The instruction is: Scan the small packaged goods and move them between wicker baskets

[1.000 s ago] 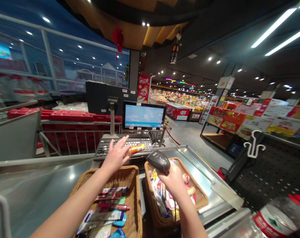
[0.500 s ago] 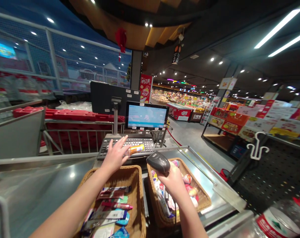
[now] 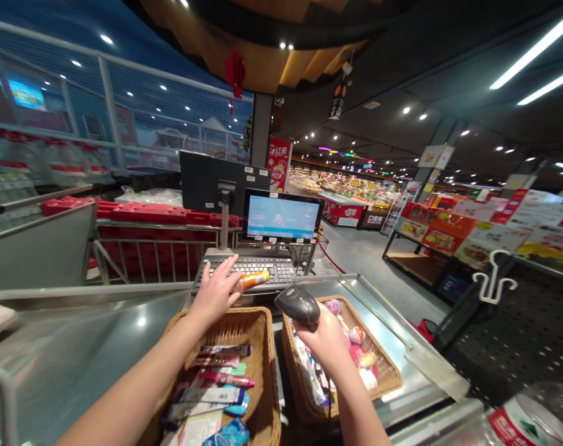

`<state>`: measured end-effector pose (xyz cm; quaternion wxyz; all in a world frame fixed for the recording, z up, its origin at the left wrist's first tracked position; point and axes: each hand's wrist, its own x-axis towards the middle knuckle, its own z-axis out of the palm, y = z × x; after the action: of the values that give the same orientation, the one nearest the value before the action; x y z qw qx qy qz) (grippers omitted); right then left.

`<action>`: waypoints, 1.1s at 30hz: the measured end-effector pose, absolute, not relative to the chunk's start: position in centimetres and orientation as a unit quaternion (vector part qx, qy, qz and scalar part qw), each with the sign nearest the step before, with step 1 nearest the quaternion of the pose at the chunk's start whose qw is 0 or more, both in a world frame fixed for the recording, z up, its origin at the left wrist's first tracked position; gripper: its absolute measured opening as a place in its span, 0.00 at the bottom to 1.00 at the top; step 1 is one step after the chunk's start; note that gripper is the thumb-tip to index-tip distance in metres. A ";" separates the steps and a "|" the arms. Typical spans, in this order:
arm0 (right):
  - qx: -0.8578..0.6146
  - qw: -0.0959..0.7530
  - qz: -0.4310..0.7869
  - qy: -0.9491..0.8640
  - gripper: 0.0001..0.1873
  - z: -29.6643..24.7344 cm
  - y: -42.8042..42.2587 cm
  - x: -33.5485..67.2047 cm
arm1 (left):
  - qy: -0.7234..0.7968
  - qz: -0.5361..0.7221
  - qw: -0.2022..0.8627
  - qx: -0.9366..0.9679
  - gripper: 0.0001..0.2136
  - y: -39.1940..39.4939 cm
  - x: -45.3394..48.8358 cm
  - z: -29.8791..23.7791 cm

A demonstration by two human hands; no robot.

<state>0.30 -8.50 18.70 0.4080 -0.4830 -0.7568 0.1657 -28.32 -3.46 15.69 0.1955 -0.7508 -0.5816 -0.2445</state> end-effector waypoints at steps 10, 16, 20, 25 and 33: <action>-0.467 0.398 0.186 -0.767 0.10 18.0 -8.5 -0.8 | -0.608 -0.210 0.174 -0.746 0.15 -4.9 -29.6 12.5; -0.464 0.398 0.190 -0.768 0.12 17.3 -8.3 -1.7 | -0.614 -0.196 0.147 -0.750 0.15 -6.4 -30.2 9.5; -0.461 0.391 0.195 -0.772 0.11 16.9 -8.3 -2.5 | -0.616 -0.184 0.124 -0.756 0.14 -7.1 -30.7 7.7; -0.461 0.383 0.204 -0.774 0.07 16.7 -8.6 -3.6 | -0.603 -0.170 0.095 -0.773 0.14 -7.9 -31.1 5.8; -0.475 0.377 0.210 -0.767 0.09 16.1 -9.0 -4.9 | -0.575 -0.122 0.043 -0.808 0.11 -8.7 -31.5 2.8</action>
<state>-4.94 -9.03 16.13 0.3774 -0.4746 -0.7669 0.2102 -31.47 -8.65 2.80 0.0432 -0.8082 -0.5746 -0.1217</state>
